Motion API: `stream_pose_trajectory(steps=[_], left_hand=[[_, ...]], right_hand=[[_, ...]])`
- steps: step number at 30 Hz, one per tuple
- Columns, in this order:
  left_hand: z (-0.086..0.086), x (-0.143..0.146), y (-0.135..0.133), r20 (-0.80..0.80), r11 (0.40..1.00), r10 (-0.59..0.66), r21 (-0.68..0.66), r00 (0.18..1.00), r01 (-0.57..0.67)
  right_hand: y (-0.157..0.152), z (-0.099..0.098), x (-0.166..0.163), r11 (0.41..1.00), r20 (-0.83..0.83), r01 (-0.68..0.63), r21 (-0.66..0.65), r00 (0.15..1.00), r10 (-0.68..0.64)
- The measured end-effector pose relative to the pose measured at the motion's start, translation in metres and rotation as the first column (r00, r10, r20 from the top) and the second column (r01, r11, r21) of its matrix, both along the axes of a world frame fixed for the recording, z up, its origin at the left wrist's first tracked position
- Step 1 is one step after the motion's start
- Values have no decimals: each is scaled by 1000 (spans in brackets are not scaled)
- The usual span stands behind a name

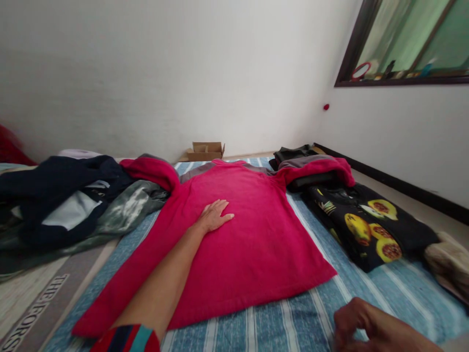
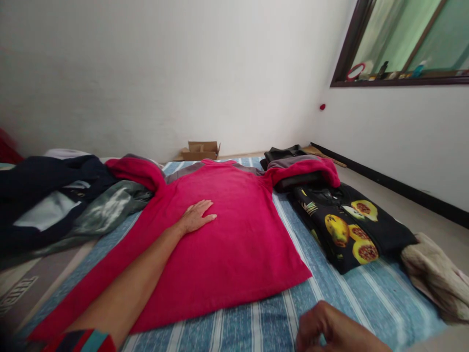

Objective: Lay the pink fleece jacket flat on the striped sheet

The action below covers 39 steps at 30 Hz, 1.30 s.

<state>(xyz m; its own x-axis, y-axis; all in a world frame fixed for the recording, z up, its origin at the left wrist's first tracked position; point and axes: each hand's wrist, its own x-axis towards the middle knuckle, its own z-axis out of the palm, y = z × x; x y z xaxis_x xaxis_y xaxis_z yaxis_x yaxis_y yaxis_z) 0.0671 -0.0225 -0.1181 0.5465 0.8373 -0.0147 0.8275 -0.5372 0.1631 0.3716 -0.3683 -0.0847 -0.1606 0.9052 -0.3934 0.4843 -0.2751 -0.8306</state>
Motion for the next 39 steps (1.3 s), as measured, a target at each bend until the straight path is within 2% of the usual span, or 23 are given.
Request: stream_pose_trajectory(steps=[2, 5, 7, 9, 10, 12, 15, 17, 20, 27, 31, 39], left_hand=[[7, 5, -3, -38, 1000, 12, -17, 999, -12], [20, 25, -20, -85, 999, 48, -8, 995, -49], [26, 45, -38, -74, 1000, 27, 13, 997, -26], [28, 68, -58, -31, 1000, -13, 8, 999, 14], [26, 78, -67, -6, 1000, -29, -4, 1000, 29], [20, 94, -82, 25, 999, -19, -31, 1000, 20], [5, 102, -91, 23, 997, 39, -62, 999, -38], [-2, 101, -91, 22, 997, 54, -65, 998, -52], [-8, 97, -88, 33, 998, 38, -52, 999, -36], [-8, 97, -87, 40, 1000, 18, -9, 999, -18], [-8, 97, -88, 42, 1000, 18, 5, 999, -19], [-11, 98, -89, 37, 998, 28, 62, 999, -30]], right_hand=[[12, 3, -11, 994, 2, 42, 102, 999, -42], [43, 4, -34, 939, -2, 94, 331, 995, -99], [68, 1, -48, 879, 9, 139, 457, 987, -161], [93, -6, -58, 791, 51, 154, 591, 972, -227], [103, -11, -62, 746, 74, 139, 651, 967, -245], [119, -21, -68, 693, 185, 25, 720, 956, -228], [129, -36, -72, 664, 403, -176, 727, 892, -204], [127, -44, -73, 657, 489, -243, 714, 845, -219], [122, -51, -71, 652, 518, -254, 714, 818, -249], [119, -59, -66, 642, 398, -127, 756, 867, -298], [126, -53, -65, 673, 392, -111, 731, 876, -281], [133, -35, -71, 748, 511, -177, 640, 824, -243]])
